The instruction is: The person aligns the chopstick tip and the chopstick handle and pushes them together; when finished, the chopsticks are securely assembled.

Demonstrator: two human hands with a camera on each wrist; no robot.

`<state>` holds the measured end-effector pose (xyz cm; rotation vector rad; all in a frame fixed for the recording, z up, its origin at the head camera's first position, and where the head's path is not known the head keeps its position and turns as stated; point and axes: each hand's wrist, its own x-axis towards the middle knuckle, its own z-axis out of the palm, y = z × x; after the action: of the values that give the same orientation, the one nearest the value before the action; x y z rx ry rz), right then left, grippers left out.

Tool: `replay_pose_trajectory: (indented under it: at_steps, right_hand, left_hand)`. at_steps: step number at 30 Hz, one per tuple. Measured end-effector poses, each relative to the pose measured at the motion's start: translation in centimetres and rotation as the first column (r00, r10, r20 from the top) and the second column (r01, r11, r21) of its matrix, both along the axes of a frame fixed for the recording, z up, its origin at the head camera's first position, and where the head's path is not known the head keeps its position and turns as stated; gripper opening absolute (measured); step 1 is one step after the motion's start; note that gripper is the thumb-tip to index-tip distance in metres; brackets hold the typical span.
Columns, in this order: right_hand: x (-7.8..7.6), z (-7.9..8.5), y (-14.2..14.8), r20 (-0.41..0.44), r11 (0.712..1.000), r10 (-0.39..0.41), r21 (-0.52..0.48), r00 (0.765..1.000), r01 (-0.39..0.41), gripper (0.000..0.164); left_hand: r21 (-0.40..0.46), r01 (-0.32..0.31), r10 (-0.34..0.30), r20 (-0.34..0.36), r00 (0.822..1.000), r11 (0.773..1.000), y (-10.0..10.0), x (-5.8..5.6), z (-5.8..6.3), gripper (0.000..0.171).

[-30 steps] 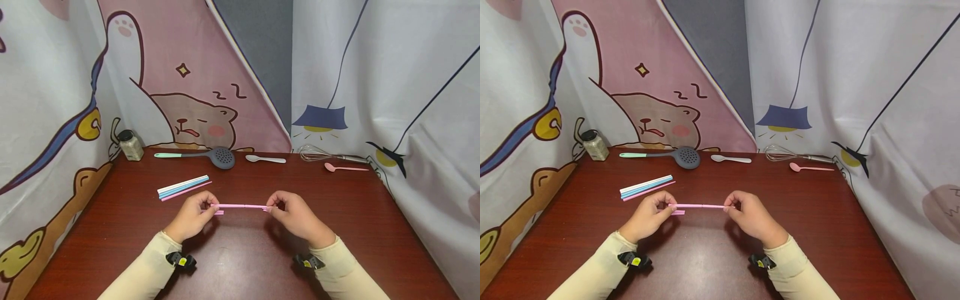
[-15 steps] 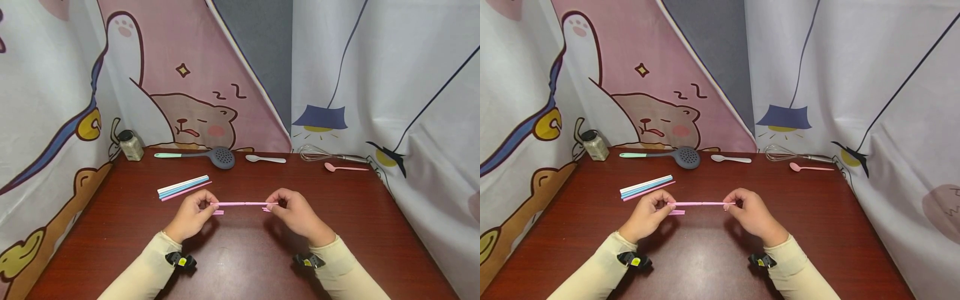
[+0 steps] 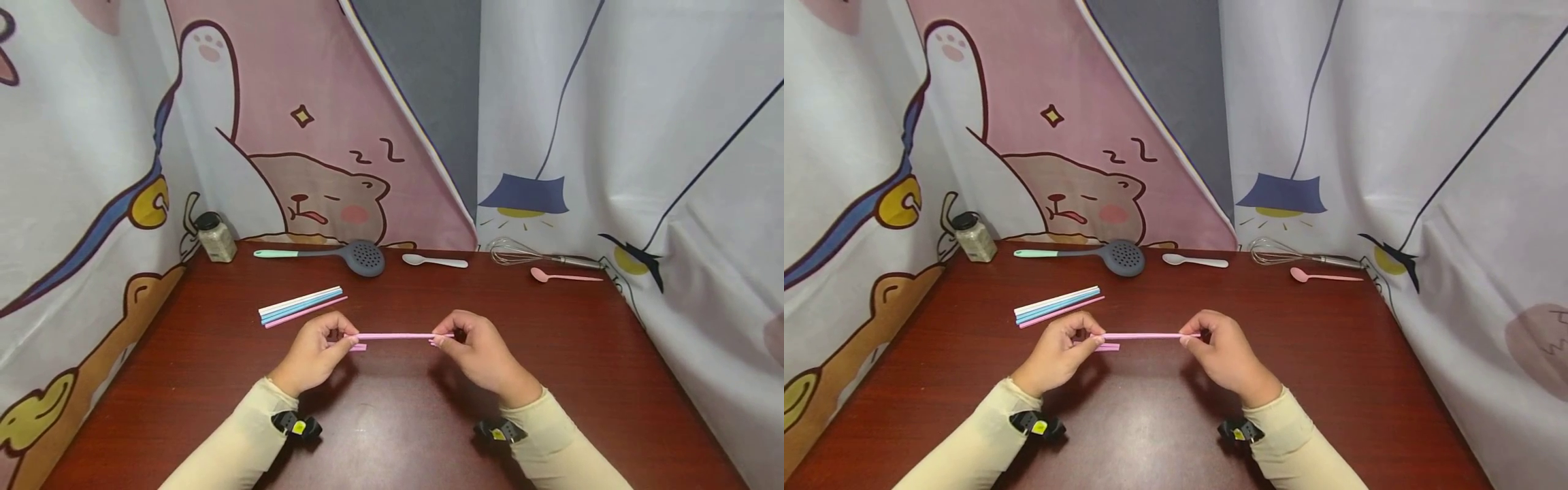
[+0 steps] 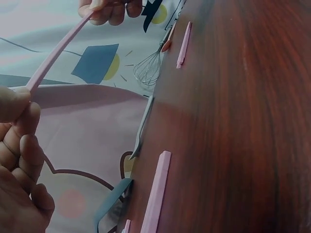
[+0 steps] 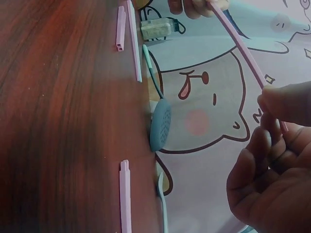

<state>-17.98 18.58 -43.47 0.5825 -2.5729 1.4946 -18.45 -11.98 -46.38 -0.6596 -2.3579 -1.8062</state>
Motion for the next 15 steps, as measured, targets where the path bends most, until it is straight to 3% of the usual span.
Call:
replay_pose_trajectory:
  at_steps: [7,11,15]
  right_hand:
    - [0.1,0.0,-0.1,0.041,0.999,0.025,-0.022,0.999,-0.024,0.011]
    - [-0.2,-0.1,0.0,0.069,1.0,0.031,-0.009,0.997,-0.03,0.009]
    - [-0.8,-0.4,0.5,0.09,1.0,-0.014,0.007,0.996,0.013,0.006]
  left_hand:
    - [-0.015,-0.013,0.012,-0.057,0.998,1.0,-0.6,-0.7,-0.6,0.008]
    - [-0.025,-0.009,0.008,-0.05,0.999,1.0,-1.2,-1.3,-1.0,0.007]
    - [-0.052,-0.027,0.026,-0.026,0.999,0.998,-2.0,-1.8,-1.2,0.007]
